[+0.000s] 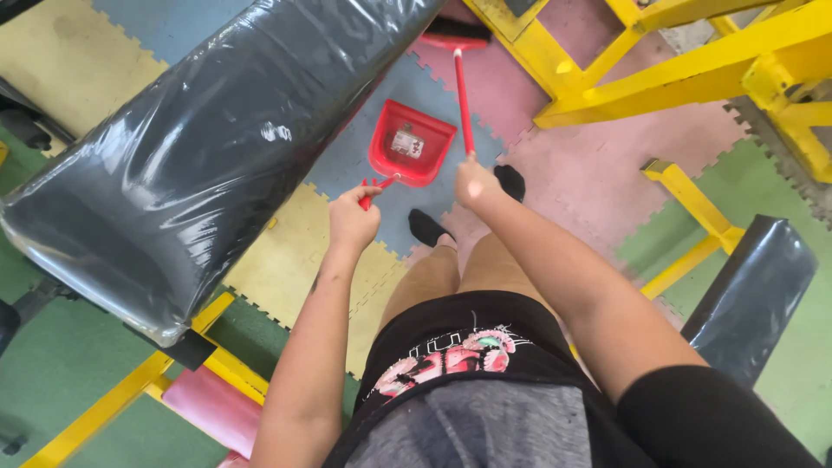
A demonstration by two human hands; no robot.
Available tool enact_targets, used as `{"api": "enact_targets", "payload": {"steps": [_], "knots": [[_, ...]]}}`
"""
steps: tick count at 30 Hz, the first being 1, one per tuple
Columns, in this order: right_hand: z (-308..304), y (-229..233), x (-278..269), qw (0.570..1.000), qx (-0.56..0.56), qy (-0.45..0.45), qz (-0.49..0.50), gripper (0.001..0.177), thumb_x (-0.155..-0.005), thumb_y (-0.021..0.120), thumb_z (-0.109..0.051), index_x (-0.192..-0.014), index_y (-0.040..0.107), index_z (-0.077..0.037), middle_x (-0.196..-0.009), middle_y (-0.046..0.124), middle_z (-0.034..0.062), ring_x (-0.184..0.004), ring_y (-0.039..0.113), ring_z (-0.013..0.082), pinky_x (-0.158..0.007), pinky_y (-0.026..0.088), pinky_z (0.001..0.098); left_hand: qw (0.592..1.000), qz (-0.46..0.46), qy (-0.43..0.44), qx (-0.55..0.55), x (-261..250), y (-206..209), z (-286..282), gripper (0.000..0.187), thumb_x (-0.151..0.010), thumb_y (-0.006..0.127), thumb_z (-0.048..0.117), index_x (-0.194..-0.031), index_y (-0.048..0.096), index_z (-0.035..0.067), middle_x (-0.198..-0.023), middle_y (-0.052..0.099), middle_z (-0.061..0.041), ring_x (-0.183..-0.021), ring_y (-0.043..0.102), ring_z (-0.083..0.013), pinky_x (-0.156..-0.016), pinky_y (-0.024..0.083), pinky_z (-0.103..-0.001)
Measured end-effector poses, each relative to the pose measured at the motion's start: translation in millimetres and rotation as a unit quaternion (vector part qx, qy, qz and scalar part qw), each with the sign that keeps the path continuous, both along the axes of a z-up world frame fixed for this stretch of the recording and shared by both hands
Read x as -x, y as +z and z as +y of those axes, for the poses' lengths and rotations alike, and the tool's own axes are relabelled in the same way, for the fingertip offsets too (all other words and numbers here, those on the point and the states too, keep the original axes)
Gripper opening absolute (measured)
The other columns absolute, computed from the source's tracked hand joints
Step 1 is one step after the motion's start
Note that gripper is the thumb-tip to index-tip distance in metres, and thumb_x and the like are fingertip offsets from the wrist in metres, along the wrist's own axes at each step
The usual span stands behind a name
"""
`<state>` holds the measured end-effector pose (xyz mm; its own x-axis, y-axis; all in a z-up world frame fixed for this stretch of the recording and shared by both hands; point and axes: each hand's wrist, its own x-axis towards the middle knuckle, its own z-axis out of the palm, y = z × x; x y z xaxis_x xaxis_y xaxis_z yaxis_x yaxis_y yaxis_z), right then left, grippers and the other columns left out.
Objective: Sweeping the floor using a small hand broom and a dustpan in a gym.
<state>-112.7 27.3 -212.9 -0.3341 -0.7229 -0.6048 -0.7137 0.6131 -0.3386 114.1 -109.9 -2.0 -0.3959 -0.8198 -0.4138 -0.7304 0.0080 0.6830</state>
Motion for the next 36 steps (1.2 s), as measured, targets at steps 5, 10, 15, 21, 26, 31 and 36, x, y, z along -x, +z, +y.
{"api": "enact_targets", "payload": {"steps": [5,10,15,21,26,31,36], "knots": [[53.0,180.3,42.9,0.991,-0.056,-0.095,-0.07,0.045,-0.096,0.05,-0.01,-0.14,0.053,-0.001,-0.096,0.071,0.0271,-0.076,0.071,0.0405,-0.063,0.055,0.0497,1.0,-0.013,-0.001,0.0,5.1,0.4,3.3,0.035,-0.077,0.059,0.003,-0.105,0.08,0.009,-0.097,0.074,-0.025,-0.094,0.073,-0.0369,-0.088,0.056,-0.039],[75.7,255.6,80.8,0.958,-0.111,-0.194,-0.179,0.044,-0.095,0.056,-0.017,-0.137,0.064,-0.014,-0.069,0.059,0.0155,-0.049,0.055,0.025,-0.045,0.046,0.0409,1.0,-0.005,-0.01,0.023,5.1,-16.6,9.2,0.032,-0.075,0.061,0.004,-0.101,0.08,0.008,-0.093,0.074,-0.024,-0.09,0.073,-0.0366,-0.087,0.056,-0.04],[58.2,216.8,86.8,0.975,-0.054,-0.188,-0.106,0.043,-0.092,0.053,-0.012,-0.133,0.064,-0.006,-0.071,0.064,0.0185,-0.05,0.061,0.0275,-0.047,0.049,0.0413,1.0,0.01,-0.001,0.011,9.1,-16.4,14.3,0.033,-0.076,0.059,0.003,-0.101,0.08,0.009,-0.092,0.075,-0.021,-0.087,0.075,-0.0341,-0.084,0.058,-0.039],[39.7,82.6,53.2,0.993,-0.025,-0.093,-0.069,0.032,-0.09,0.059,-0.012,-0.117,0.065,0.003,-0.095,0.071,0.0287,-0.078,0.073,0.039,-0.063,0.059,0.0475,0.999,0.021,-0.009,0.022,6.1,-16.7,21.3,0.033,-0.075,0.06,0.003,-0.1,0.08,0.008,-0.091,0.075,-0.023,-0.087,0.075,-0.0339,-0.085,0.058,-0.038],[90.6,150.5,1.7,0.988,-0.056,-0.101,-0.105,0.059,-0.087,0.05,-0.003,-0.146,0.043,-0.002,-0.1,0.065,0.0302,-0.073,0.072,0.0424,-0.051,0.058,0.049,1.0,0.007,-0.007,0.026,6.0,-12.0,24.0,0.03,-0.076,0.061,0.004,-0.1,0.08,0.008,-0.09,0.074,-0.023,-0.087,0.074,-0.0343,-0.085,0.058,-0.039],[125.1,266.4,18.9,0.96,-0.15,-0.143,-0.187,0.056,-0.096,0.051,-0.016,-0.151,0.056,-0.023,-0.071,0.057,0.0131,-0.049,0.051,0.0208,-0.042,0.043,0.0362,0.999,0.013,0.0,0.034,-1.4,-8.6,27.2,0.029,-0.077,0.063,0.005,-0.101,0.08,0.008,-0.093,0.074,-0.023,-0.091,0.074,-0.0351,-0.087,0.057,-0.04],[172.8,297.2,37.1,0.919,-0.164,-0.256,-0.25,0.057,-0.094,0.06,-0.022,-0.15,0.053,-0.032,-0.067,0.052,0.0021,-0.047,0.045,0.0133,-0.041,0.037,0.0318,0.999,0.02,0.002,0.039,-13.1,-19.8,34.0,0.03,-0.076,0.065,0.006,-0.101,0.08,0.008,-0.094,0.075,-0.023,-0.092,0.073,-0.0358,-0.089,0.056,-0.04]]}}
